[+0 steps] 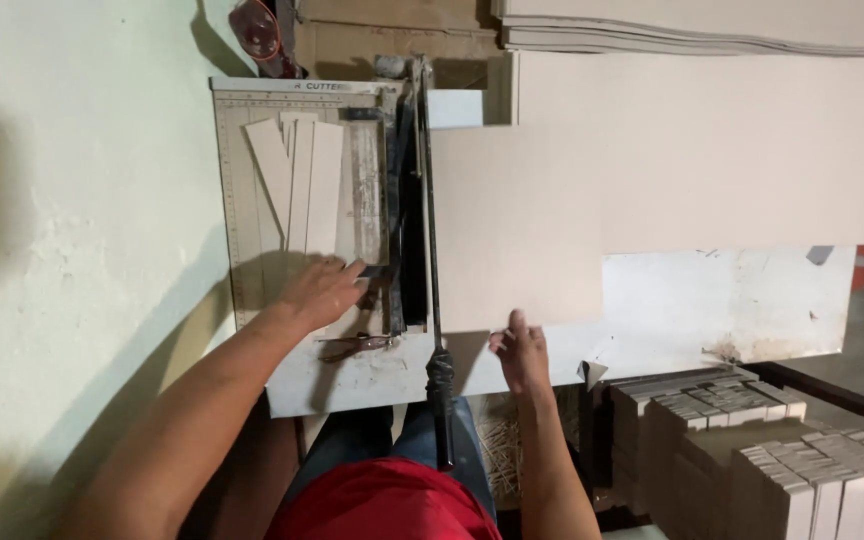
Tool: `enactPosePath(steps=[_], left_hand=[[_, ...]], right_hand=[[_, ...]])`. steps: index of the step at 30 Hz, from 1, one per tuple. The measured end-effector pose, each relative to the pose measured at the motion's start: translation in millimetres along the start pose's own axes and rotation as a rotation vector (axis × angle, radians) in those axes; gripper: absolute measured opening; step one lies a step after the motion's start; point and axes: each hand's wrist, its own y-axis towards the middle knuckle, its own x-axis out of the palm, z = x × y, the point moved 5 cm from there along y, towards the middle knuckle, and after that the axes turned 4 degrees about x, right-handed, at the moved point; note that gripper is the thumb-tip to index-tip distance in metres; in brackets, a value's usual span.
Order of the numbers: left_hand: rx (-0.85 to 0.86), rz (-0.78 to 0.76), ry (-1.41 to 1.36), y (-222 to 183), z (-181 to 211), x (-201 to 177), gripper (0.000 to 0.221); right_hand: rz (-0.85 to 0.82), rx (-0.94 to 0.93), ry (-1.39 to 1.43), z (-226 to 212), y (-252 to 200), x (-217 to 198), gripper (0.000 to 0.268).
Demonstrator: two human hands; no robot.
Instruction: Trimming sheets of paper or cardboard using a manual paper cutter
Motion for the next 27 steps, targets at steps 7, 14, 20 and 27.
enactPosePath(steps=[7,14,20,27], left_hand=[[-0.324,0.041,-0.413,49,22,-66,0.065],[-0.582,-0.279,-0.269,81,37,-66,0.112],[-0.572,-0.297,-0.182,102,28,-13,0.141],[-0.572,-0.386,-0.210,104,28,-21,0.136]], right_hand=[[-0.051,0.053,-0.248,13,-8,65,0.031],[-0.086,-0.011,-1.007,-25,-70,88,0.064],[-0.171,-0.214,-1.671,0,-179,121,0.099],[-0.105,-0.379,-1.574,113,-78,57,0.090]])
